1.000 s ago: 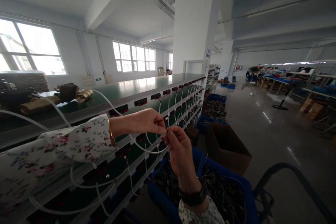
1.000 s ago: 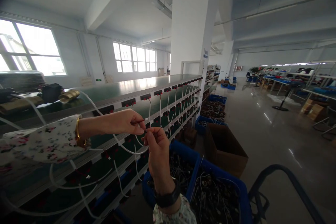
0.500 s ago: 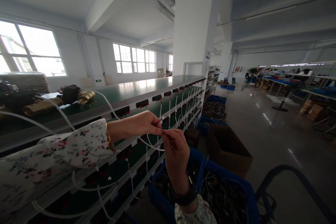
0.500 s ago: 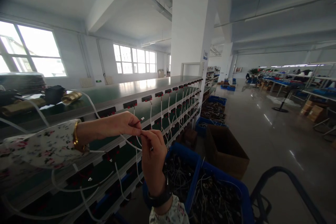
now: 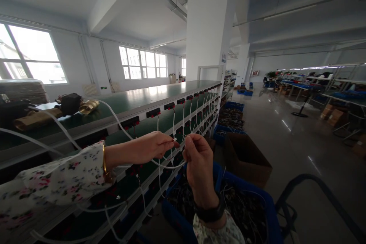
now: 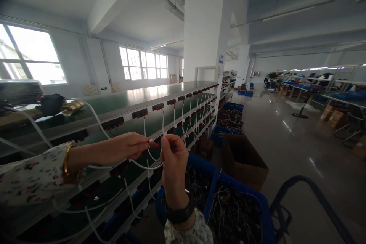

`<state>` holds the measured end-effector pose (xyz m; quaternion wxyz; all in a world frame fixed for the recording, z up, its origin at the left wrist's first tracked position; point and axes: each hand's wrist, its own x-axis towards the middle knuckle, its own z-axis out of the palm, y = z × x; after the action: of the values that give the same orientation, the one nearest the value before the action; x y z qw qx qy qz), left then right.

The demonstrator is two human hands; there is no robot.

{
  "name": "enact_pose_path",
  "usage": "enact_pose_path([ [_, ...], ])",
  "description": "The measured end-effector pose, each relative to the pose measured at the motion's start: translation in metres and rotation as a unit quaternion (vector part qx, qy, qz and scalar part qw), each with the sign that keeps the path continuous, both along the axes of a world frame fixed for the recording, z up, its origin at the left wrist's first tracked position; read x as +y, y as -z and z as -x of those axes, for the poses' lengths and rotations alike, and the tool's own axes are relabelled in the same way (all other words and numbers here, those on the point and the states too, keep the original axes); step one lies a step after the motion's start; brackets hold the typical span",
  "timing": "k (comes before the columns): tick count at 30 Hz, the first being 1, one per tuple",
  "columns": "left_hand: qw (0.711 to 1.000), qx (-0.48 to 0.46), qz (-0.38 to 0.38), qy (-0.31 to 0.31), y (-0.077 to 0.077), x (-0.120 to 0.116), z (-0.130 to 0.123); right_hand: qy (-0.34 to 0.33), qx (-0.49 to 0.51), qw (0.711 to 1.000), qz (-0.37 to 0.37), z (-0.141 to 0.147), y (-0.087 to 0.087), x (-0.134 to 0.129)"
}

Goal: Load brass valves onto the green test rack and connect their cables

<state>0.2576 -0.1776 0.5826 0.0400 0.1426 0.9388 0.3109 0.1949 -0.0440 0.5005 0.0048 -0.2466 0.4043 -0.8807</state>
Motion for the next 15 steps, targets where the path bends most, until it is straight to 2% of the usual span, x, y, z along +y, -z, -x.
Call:
enact_pose_path([
  [3, 0.999, -0.002, 0.053, 0.014, -0.003, 0.004, -0.004, 0.008, 0.046, 0.999, -0.028, -0.005, -0.002, -0.002],
  [5, 0.998, -0.011, 0.059, -0.005, -0.004, 0.007, -0.006, 0.026, 0.056, 0.997, -0.041, -0.009, 0.001, -0.005],
  [7, 0.998, -0.009, 0.028, -0.064, -0.003, 0.010, -0.007, 0.046, 0.058, 0.996, -0.042, -0.011, 0.004, -0.008],
  [10, 0.985, 0.020, -0.063, -0.156, 0.005, 0.015, -0.007, 0.060, 0.050, 0.996, -0.035, -0.013, 0.007, -0.013],
  [12, 0.978, 0.055, -0.114, -0.168, 0.010, 0.017, -0.007, 0.061, 0.038, 0.997, -0.026, -0.014, 0.008, -0.015],
  [15, 0.971, 0.108, -0.153, -0.152, 0.017, 0.018, -0.008, 0.052, 0.021, 0.998, -0.004, -0.017, 0.006, -0.016],
])
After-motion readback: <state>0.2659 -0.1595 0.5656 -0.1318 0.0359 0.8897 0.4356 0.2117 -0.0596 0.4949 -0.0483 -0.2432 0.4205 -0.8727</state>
